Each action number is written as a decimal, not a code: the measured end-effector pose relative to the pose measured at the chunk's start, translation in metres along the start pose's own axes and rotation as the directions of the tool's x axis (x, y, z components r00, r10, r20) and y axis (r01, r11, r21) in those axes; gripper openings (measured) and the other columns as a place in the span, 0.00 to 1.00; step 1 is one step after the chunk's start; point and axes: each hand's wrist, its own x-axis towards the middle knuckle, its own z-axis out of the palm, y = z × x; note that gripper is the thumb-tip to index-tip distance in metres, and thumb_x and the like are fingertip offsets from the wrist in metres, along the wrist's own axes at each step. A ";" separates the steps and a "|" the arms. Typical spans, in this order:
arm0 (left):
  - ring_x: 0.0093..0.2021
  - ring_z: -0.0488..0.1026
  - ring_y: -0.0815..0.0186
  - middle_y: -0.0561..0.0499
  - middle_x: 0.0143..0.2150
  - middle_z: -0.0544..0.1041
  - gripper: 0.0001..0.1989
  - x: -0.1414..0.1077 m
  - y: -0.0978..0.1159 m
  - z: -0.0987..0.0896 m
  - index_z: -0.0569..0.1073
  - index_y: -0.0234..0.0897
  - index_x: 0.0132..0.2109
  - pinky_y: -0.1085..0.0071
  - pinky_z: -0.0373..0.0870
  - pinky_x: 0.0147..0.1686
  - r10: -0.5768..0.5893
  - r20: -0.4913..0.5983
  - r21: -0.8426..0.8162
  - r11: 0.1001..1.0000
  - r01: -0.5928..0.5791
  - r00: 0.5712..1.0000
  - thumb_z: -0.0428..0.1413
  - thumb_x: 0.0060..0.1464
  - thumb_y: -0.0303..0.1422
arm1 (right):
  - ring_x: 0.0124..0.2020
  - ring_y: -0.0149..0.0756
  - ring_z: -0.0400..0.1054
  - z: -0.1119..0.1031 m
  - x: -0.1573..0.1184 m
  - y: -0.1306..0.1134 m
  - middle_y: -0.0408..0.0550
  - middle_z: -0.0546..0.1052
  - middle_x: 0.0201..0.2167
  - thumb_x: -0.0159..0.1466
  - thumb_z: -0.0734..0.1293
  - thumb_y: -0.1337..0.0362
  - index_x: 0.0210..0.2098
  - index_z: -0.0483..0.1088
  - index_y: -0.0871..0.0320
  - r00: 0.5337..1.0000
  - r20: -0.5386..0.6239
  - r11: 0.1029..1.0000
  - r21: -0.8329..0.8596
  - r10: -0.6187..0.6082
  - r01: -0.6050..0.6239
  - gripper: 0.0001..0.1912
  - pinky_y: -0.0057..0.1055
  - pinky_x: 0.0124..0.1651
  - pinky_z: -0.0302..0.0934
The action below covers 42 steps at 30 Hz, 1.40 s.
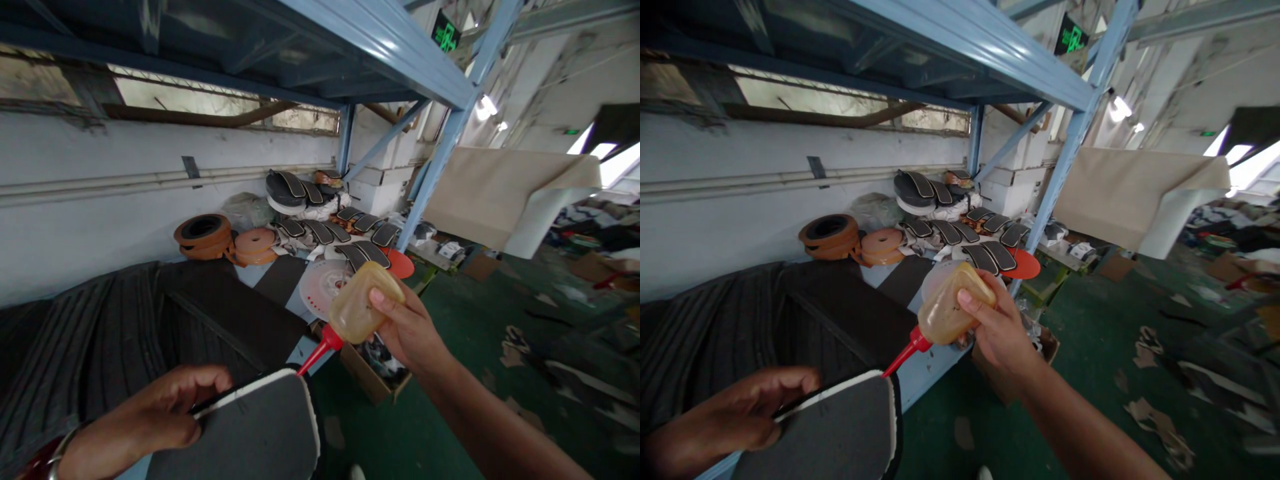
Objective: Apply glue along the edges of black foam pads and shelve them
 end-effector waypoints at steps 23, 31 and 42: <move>0.42 0.74 0.57 0.52 0.40 0.80 0.12 0.020 -0.003 0.011 0.76 0.39 0.39 0.69 0.71 0.40 -0.010 -0.003 0.046 0.999 0.010 1.000 0.57 0.43 0.31 | 0.35 0.39 0.71 0.018 0.012 -0.036 0.46 0.75 0.41 0.57 0.78 0.57 0.50 0.69 0.51 0.943 0.333 0.853 -0.499 0.027 0.152 0.25 0.28 0.28 0.68; 0.40 0.73 0.63 0.56 0.38 0.79 0.14 0.008 -0.009 0.005 0.77 0.38 0.41 0.73 0.68 0.38 0.019 0.017 -0.075 0.997 -0.017 1.000 0.56 0.45 0.27 | 0.28 0.35 0.68 0.009 0.018 -0.014 0.45 0.75 0.35 0.56 0.78 0.57 0.45 0.71 0.52 0.985 0.171 0.984 -0.176 -0.013 0.043 0.21 0.28 0.24 0.66; 0.36 0.71 0.65 0.56 0.36 0.78 0.14 0.013 -0.004 0.004 0.78 0.38 0.38 0.75 0.67 0.35 -0.002 -0.001 -0.134 0.991 0.002 1.000 0.57 0.40 0.27 | 0.35 0.35 0.71 -0.008 0.027 0.001 0.46 0.76 0.37 0.57 0.79 0.60 0.44 0.73 0.55 0.985 0.174 1.000 -0.021 0.009 -0.005 0.18 0.27 0.36 0.68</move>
